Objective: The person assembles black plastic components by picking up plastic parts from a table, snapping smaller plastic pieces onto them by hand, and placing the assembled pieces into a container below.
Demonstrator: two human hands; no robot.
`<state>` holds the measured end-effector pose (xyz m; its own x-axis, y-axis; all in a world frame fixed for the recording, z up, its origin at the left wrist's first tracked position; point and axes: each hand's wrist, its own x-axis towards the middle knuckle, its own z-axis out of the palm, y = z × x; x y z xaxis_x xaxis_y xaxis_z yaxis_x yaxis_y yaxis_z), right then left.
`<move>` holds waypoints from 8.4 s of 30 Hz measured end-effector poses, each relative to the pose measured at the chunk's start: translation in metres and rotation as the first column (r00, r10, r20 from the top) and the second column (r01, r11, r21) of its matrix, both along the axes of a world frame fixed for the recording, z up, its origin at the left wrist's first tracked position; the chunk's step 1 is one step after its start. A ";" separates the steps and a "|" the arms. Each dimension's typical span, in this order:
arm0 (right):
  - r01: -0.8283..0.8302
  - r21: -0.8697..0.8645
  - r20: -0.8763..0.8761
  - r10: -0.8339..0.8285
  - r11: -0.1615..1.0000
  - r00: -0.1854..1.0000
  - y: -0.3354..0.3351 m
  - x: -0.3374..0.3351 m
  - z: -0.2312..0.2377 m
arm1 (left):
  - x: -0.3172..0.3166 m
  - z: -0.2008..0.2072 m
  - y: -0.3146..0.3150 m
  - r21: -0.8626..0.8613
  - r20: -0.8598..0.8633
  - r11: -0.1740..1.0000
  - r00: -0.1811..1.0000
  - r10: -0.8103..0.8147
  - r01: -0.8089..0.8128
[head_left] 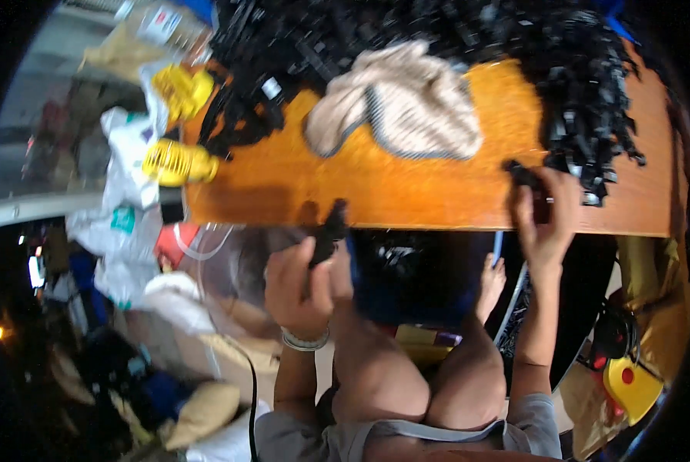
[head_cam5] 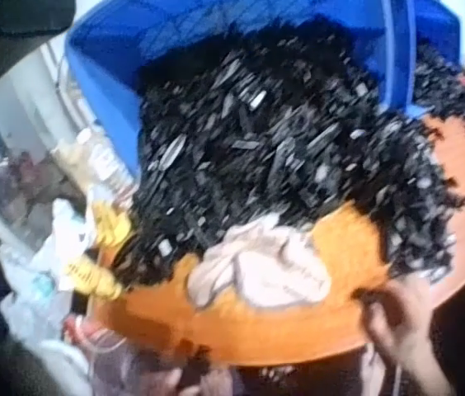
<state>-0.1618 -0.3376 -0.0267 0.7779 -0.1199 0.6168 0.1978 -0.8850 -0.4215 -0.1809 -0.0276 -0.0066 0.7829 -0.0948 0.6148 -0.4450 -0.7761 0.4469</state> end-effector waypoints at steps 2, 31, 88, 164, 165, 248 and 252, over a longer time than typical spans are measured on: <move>0.013 0.000 -0.034 -0.013 1.000 0.999 -0.001 -0.002 0.001 | -0.035 -0.034 0.041 -0.382 -0.251 0.881 0.949 0.192 -0.280; 0.019 0.071 -0.057 -0.015 0.997 0.998 0.005 -0.003 0.005 | 0.026 0.021 -0.016 -0.605 -0.381 0.706 0.644 -0.663 0.368; -0.099 0.466 -0.031 0.128 0.879 0.991 -0.001 0.001 0.017 | 0.175 0.037 -0.161 -0.896 -0.317 0.387 0.300 -0.900 0.217; -0.010 0.365 0.051 -0.009 0.931 0.999 -0.011 -0.009 0.007 | 0.098 0.022 -0.137 -0.239 -0.101 0.794 0.799 -0.593 0.560; -0.007 0.372 0.019 0.000 0.928 1.000 -0.010 -0.010 0.010 | 0.094 0.021 -0.130 -0.223 -0.083 0.788 0.794 -0.603 0.574; -0.017 0.101 0.041 0.013 0.995 0.999 -0.005 0.009 0.005 | 0.188 0.024 -0.224 0.058 -0.338 0.887 0.845 -0.413 0.457; -0.019 0.090 0.028 0.016 0.996 0.999 -0.001 0.006 0.012 | 0.179 0.018 -0.171 -0.406 -0.527 0.841 0.660 -0.536 0.358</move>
<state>-0.1555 -0.3384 -0.0149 0.7635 -0.1626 0.6250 0.2253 -0.8399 -0.4937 -0.0017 -0.1988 0.0117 0.8889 -0.4502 0.0849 -0.2761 -0.3785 0.8835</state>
